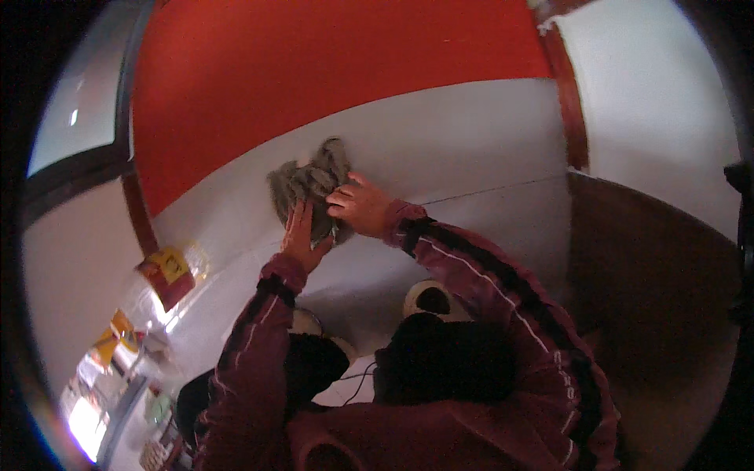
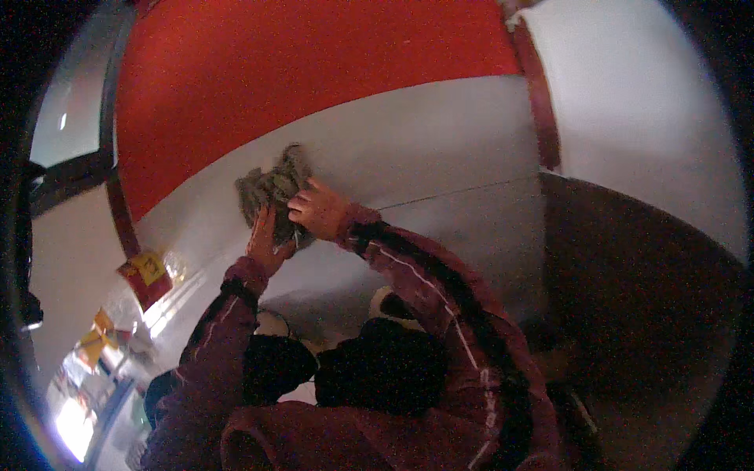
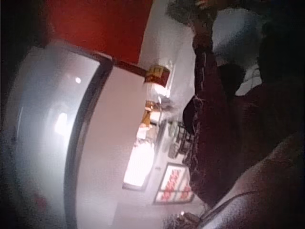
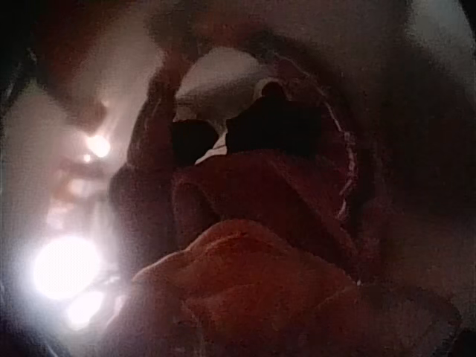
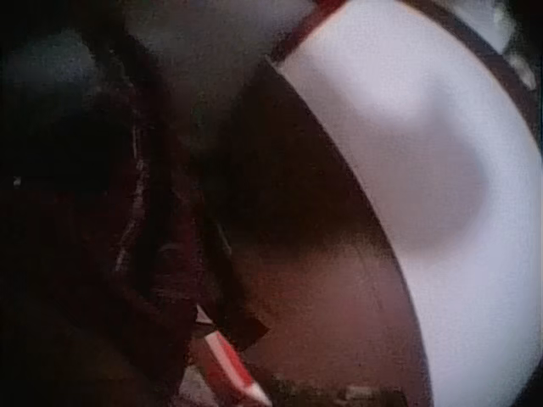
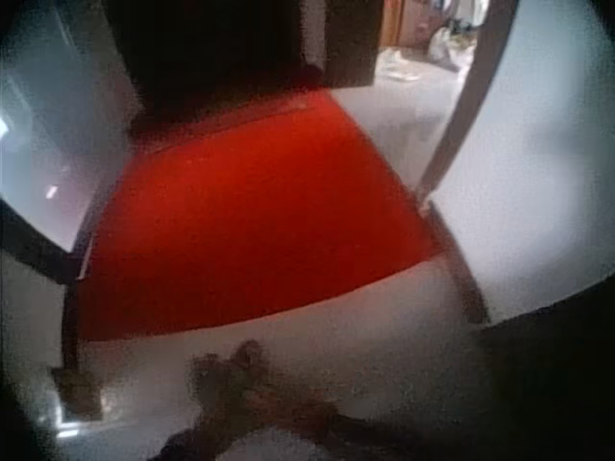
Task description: The person wipes the tiled floor with a cloth, moving around a dustpan and broom, then shifts to a red mat area and continues wiping. The person also briefly moves a large plastic bottle out of the way while cleaning.
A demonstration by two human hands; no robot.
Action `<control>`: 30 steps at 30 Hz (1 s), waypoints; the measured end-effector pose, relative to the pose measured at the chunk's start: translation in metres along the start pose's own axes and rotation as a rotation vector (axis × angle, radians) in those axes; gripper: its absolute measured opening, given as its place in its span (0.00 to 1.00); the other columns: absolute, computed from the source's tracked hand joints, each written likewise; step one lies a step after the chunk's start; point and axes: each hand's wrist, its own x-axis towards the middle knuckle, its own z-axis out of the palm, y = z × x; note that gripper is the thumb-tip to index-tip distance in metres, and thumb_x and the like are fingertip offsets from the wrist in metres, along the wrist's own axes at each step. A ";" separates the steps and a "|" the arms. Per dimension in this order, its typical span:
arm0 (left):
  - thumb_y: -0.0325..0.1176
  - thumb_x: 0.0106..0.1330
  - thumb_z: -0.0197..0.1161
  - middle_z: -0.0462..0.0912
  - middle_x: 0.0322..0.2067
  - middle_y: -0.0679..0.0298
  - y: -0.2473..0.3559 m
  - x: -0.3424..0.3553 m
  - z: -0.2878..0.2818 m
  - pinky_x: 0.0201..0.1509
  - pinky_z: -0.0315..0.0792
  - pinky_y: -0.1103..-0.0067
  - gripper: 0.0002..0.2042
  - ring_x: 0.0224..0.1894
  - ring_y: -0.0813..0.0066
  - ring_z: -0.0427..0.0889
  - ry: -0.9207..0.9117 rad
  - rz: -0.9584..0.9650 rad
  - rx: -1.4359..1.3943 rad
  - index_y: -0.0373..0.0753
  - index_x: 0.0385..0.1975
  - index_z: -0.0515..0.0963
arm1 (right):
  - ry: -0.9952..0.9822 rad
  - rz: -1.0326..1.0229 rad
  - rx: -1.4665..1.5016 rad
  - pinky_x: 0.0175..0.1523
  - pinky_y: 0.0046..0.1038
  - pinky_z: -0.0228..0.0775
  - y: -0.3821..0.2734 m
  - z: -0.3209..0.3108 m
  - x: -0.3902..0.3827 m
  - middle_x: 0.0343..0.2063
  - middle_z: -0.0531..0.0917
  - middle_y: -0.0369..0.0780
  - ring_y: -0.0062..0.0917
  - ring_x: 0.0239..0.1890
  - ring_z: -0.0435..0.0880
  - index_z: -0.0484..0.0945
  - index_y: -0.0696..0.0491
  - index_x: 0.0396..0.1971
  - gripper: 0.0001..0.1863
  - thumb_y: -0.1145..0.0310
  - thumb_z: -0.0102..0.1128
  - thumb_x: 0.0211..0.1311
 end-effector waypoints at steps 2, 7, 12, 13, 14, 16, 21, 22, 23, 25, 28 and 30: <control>0.36 0.59 0.66 0.44 0.72 0.47 0.032 0.019 0.015 0.73 0.50 0.66 0.44 0.73 0.52 0.48 0.092 0.246 -0.127 0.36 0.72 0.46 | 0.166 0.137 -0.008 0.65 0.45 0.57 0.016 -0.024 -0.020 0.44 0.79 0.35 0.29 0.51 0.77 0.80 0.46 0.37 0.11 0.68 0.59 0.51; 0.36 0.61 0.65 0.43 0.72 0.47 0.103 0.053 0.020 0.74 0.46 0.68 0.42 0.75 0.53 0.42 -0.117 0.398 -0.275 0.41 0.72 0.47 | 0.052 0.727 -0.353 0.57 0.51 0.61 0.100 -0.130 -0.108 0.39 0.81 0.38 0.36 0.45 0.79 0.80 0.50 0.38 0.11 0.68 0.60 0.53; 0.46 0.49 0.76 0.31 0.73 0.47 0.087 0.024 -0.006 0.71 0.44 0.47 0.57 0.74 0.44 0.29 -0.077 -0.108 0.151 0.51 0.74 0.39 | 0.347 0.767 -0.236 0.66 0.55 0.53 0.088 -0.126 -0.086 0.61 0.68 0.50 0.50 0.64 0.64 0.69 0.49 0.59 0.38 0.47 0.67 0.49; 0.49 0.42 0.79 0.25 0.73 0.49 0.078 0.016 -0.008 0.67 0.44 0.40 0.63 0.73 0.41 0.25 -0.142 -0.225 0.147 0.53 0.73 0.35 | 0.223 0.806 -0.279 0.68 0.56 0.50 0.078 -0.113 -0.075 0.65 0.63 0.48 0.51 0.67 0.57 0.67 0.48 0.62 0.41 0.44 0.67 0.49; 0.53 0.35 0.81 0.20 0.72 0.52 0.070 0.014 -0.007 0.63 0.44 0.33 0.69 0.73 0.39 0.22 -0.237 -0.390 0.161 0.56 0.73 0.31 | 0.033 0.766 -0.206 0.69 0.56 0.46 0.081 -0.109 -0.073 0.69 0.57 0.47 0.52 0.70 0.50 0.65 0.47 0.65 0.45 0.40 0.67 0.48; 0.55 0.26 0.83 0.17 0.71 0.50 0.058 0.012 0.000 0.61 0.46 0.32 0.75 0.72 0.36 0.21 -0.269 -0.412 0.260 0.57 0.73 0.28 | 0.072 0.700 -0.273 0.70 0.54 0.47 0.092 -0.100 -0.081 0.70 0.56 0.44 0.52 0.71 0.48 0.63 0.48 0.66 0.46 0.41 0.66 0.49; 0.58 0.15 0.85 0.13 0.68 0.42 0.051 0.018 0.014 0.59 0.48 0.31 0.83 0.70 0.31 0.18 -0.295 -0.494 0.338 0.58 0.71 0.23 | 0.489 0.813 -0.198 0.70 0.36 0.55 0.162 -0.120 -0.180 0.67 0.62 0.45 0.42 0.67 0.63 0.63 0.57 0.65 0.37 0.59 0.63 0.57; 0.58 0.16 0.85 0.12 0.68 0.41 0.052 0.019 0.014 0.59 0.48 0.31 0.83 0.70 0.31 0.18 -0.308 -0.493 0.337 0.58 0.71 0.22 | 0.497 0.987 -0.312 0.69 0.37 0.57 0.156 -0.119 -0.200 0.67 0.61 0.48 0.42 0.67 0.62 0.62 0.60 0.64 0.34 0.63 0.60 0.59; 0.58 0.16 0.85 0.11 0.68 0.40 0.053 0.019 0.013 0.59 0.48 0.30 0.83 0.70 0.31 0.17 -0.321 -0.498 0.343 0.57 0.71 0.22 | 0.516 1.133 -0.360 0.69 0.37 0.58 0.140 -0.115 -0.213 0.67 0.62 0.48 0.43 0.67 0.62 0.62 0.60 0.64 0.34 0.63 0.60 0.59; 0.58 0.16 0.85 0.11 0.68 0.41 0.054 0.021 0.011 0.58 0.47 0.30 0.83 0.69 0.30 0.16 -0.357 -0.515 0.325 0.57 0.71 0.21 | 0.526 1.290 -0.415 0.68 0.39 0.58 0.092 -0.096 -0.218 0.66 0.61 0.49 0.44 0.67 0.63 0.63 0.59 0.64 0.33 0.62 0.60 0.60; 0.57 0.14 0.85 0.10 0.67 0.41 0.052 0.023 0.012 0.58 0.46 0.29 0.84 0.69 0.30 0.15 -0.370 -0.546 0.329 0.57 0.71 0.21 | 0.302 1.039 -0.317 0.70 0.41 0.55 0.017 -0.052 -0.175 0.66 0.63 0.47 0.42 0.67 0.63 0.66 0.56 0.62 0.31 0.61 0.57 0.60; 0.57 0.13 0.85 0.09 0.67 0.41 0.050 0.026 0.015 0.58 0.45 0.28 0.85 0.68 0.29 0.15 -0.364 -0.561 0.345 0.57 0.71 0.21 | 0.016 0.771 -0.197 0.71 0.42 0.51 0.002 -0.039 -0.141 0.65 0.65 0.45 0.40 0.67 0.63 0.69 0.54 0.61 0.29 0.62 0.55 0.58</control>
